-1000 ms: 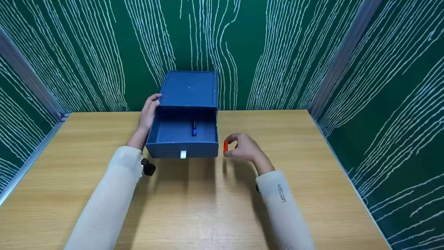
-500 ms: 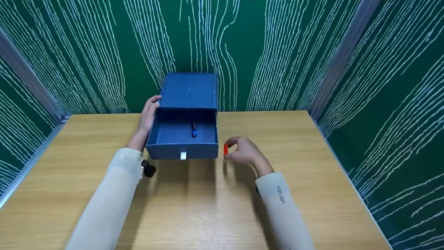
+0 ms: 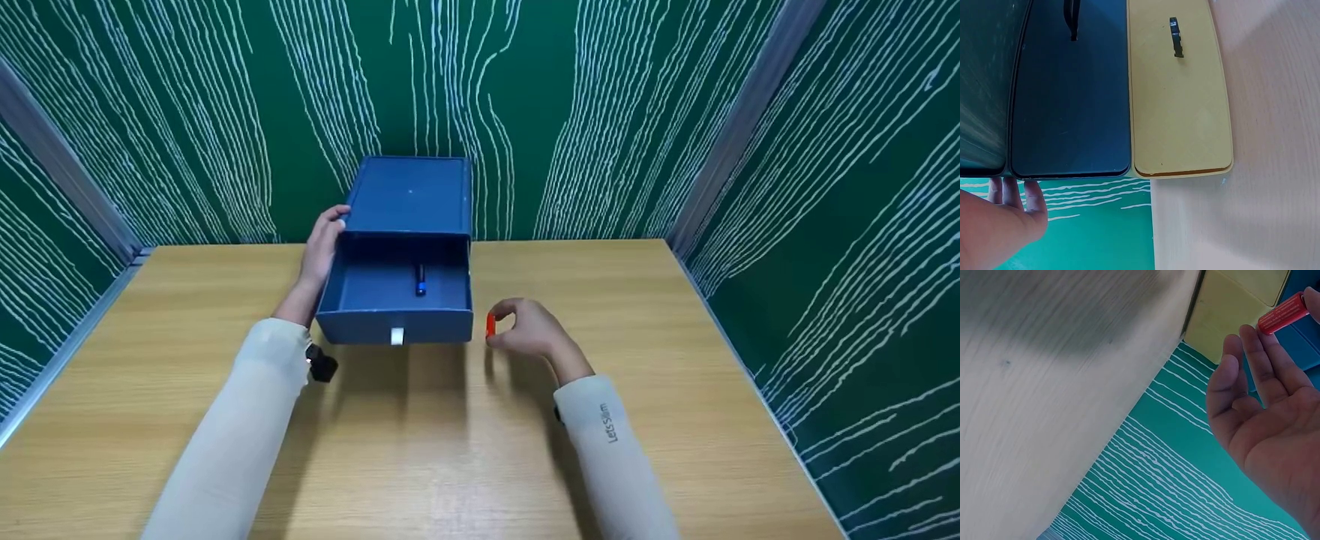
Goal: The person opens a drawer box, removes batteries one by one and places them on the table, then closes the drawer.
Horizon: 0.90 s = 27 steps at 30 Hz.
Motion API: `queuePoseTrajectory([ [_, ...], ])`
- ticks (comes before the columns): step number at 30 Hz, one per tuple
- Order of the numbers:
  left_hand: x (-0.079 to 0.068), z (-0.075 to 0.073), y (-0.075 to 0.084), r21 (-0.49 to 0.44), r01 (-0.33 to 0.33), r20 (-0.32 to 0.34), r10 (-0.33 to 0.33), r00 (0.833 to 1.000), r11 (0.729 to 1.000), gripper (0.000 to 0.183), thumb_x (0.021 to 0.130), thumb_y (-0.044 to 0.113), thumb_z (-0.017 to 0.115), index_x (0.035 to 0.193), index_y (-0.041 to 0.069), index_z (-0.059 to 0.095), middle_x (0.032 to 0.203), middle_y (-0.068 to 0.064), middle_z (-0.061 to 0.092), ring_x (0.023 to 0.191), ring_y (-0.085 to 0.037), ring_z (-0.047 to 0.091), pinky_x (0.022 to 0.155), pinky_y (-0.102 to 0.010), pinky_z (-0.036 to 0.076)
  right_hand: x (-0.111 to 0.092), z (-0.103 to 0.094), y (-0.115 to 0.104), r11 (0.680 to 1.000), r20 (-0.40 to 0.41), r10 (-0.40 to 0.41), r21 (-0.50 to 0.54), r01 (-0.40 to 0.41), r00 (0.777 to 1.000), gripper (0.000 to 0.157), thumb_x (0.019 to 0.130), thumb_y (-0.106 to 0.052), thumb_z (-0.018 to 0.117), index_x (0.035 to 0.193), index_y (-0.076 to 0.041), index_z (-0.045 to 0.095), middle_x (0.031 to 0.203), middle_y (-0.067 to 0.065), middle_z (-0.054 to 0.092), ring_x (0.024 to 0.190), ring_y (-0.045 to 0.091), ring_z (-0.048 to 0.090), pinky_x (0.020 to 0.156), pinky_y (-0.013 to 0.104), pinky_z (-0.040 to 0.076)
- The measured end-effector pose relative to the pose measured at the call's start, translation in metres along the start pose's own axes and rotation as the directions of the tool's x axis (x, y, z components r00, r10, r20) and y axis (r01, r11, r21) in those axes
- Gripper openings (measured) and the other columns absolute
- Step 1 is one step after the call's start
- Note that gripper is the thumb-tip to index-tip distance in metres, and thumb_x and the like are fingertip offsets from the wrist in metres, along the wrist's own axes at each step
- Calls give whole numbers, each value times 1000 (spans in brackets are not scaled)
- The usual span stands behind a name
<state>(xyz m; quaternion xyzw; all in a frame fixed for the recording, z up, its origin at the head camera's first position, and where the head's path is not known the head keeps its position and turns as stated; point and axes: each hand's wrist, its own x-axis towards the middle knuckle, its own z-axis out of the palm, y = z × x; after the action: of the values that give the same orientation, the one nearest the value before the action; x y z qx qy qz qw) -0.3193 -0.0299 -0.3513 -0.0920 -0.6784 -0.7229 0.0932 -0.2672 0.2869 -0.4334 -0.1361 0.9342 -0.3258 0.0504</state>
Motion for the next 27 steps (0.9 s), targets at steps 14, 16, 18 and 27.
queuePoseTrajectory([
  [14, 13, -1, -21, 5, -46, -24, 46, 999, 999, 29, 91, 15, 37, 116, 10, 50, 127, -3, 44, 118, -13, 37, 100, -30, 26, -1, 3, 8, 999, 2, 29, -17, -29, 1000, 39, 67, -31, 72, 103, -19, 60, 102, -1, 59, 78, 20, 53, 65, 30, 44],
  [16, 13, -1, -23, 14, -51, -26, 51, 998, 999, 29, 91, 16, 37, 117, 10, 49, 128, -3, 44, 118, -13, 37, 100, -31, 26, -1, 3, 8, 999, 3, 49, -19, -49, 999, 39, 67, -31, 72, 102, -21, 60, 102, -1, 59, 80, 20, 52, 67, 30, 44],
  [18, 13, 0, -24, 20, -45, -26, 46, 999, 999, 29, 91, 17, 37, 117, 11, 49, 128, -2, 43, 117, -13, 37, 100, -31, 26, -1, 3, 9, 998, 13, 58, -18, -57, 998, 40, 66, -31, 72, 103, -20, 59, 104, 0, 58, 82, 21, 52, 68, 31, 45],
  [27, 8, 0, -13, 1, -16, -18, 16, 1000, 1000, 30, 91, 16, 37, 119, 9, 48, 129, -4, 43, 116, -14, 37, 100, -31, 26, -1, 4, 13, 999, 36, 37, -33, -35, 999, 38, 67, -29, 71, 102, -19, 60, 102, 1, 58, 78, 20, 53, 65, 29, 45],
])
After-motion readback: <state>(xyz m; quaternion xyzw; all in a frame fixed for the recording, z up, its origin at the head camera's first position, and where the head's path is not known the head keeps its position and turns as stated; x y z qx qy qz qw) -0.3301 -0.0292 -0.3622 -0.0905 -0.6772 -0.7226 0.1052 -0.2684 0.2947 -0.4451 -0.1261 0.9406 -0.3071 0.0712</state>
